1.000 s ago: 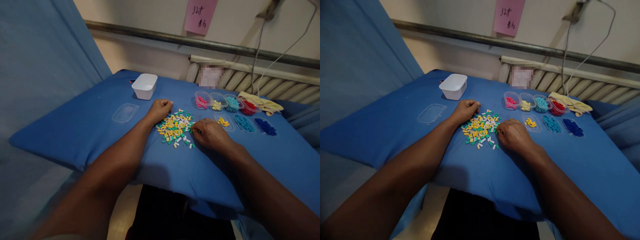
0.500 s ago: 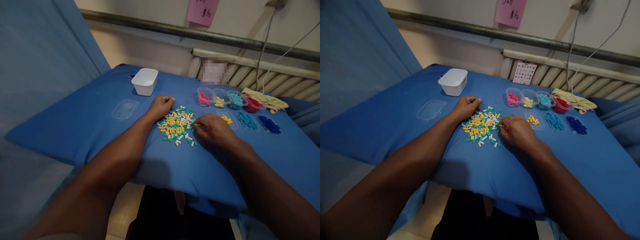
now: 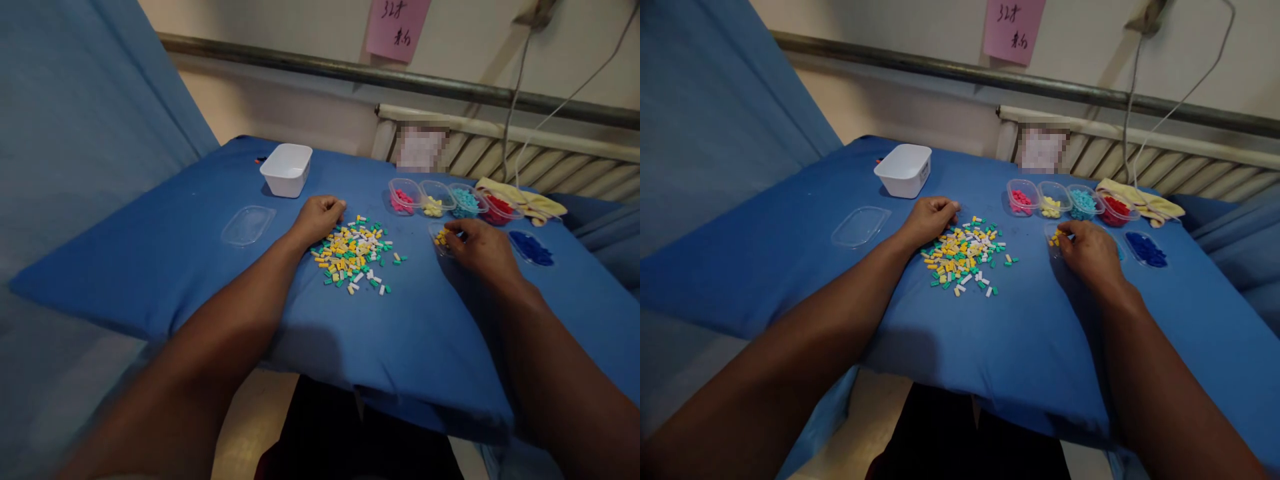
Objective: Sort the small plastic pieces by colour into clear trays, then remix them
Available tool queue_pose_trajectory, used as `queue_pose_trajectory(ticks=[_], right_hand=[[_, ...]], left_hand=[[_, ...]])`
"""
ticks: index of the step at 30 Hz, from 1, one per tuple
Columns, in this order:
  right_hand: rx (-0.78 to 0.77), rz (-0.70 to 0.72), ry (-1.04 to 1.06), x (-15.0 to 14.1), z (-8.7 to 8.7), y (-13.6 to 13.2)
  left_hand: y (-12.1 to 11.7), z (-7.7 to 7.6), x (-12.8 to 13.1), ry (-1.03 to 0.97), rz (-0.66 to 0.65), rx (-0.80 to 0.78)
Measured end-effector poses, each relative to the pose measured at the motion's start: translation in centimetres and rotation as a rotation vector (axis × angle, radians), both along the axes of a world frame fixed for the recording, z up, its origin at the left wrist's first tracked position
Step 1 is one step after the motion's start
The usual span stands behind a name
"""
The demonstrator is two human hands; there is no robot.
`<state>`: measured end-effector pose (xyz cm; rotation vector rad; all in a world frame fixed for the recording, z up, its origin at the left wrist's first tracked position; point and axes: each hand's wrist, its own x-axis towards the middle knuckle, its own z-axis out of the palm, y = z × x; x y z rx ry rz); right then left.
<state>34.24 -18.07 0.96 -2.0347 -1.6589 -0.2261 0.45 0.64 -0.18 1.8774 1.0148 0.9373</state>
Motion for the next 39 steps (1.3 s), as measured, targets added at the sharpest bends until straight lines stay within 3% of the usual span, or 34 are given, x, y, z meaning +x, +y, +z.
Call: queue_pose_trajectory(ticks=[5, 8, 12, 15, 21, 26, 34, 39], right_hand=[[0.05, 0.058, 0.006, -1.9, 0.6, 0.0], [0.077, 0.313, 0.069, -6.2, 1.4, 0.1], [-0.133, 0.748, 0.039, -12.8, 1.9, 0.4], [-0.273, 0.867, -0.067, -15.1, 1.7, 0.7], [-0.338, 0.783, -0.107, -12.9, 1.8, -1.0], [-0.346, 0.856, -0.081, -10.8, 3.0, -3.0], [-0.179, 0.933, -0.024, -7.9, 2.8, -2.3], [-0.11, 0.839, -0.02, -7.8, 2.8, -2.2]], left_hand=[[0.0, 0.1, 0.1, -0.001, 0.002, 0.006], [0.0, 0.1, 0.0, 0.006, 0.001, 0.011], [0.1, 0.0, 0.0, 0.015, -0.005, 0.022], [0.1, 0.0, -0.1, 0.013, -0.009, 0.032], [-0.4, 0.4, -0.2, 0.027, -0.015, 0.042], [-0.4, 0.3, -0.2, 0.031, -0.017, 0.045], [-0.2, 0.1, -0.2, 0.056, -0.022, 0.021], [-0.3, 0.3, -0.2, 0.06, -0.019, 0.022]])
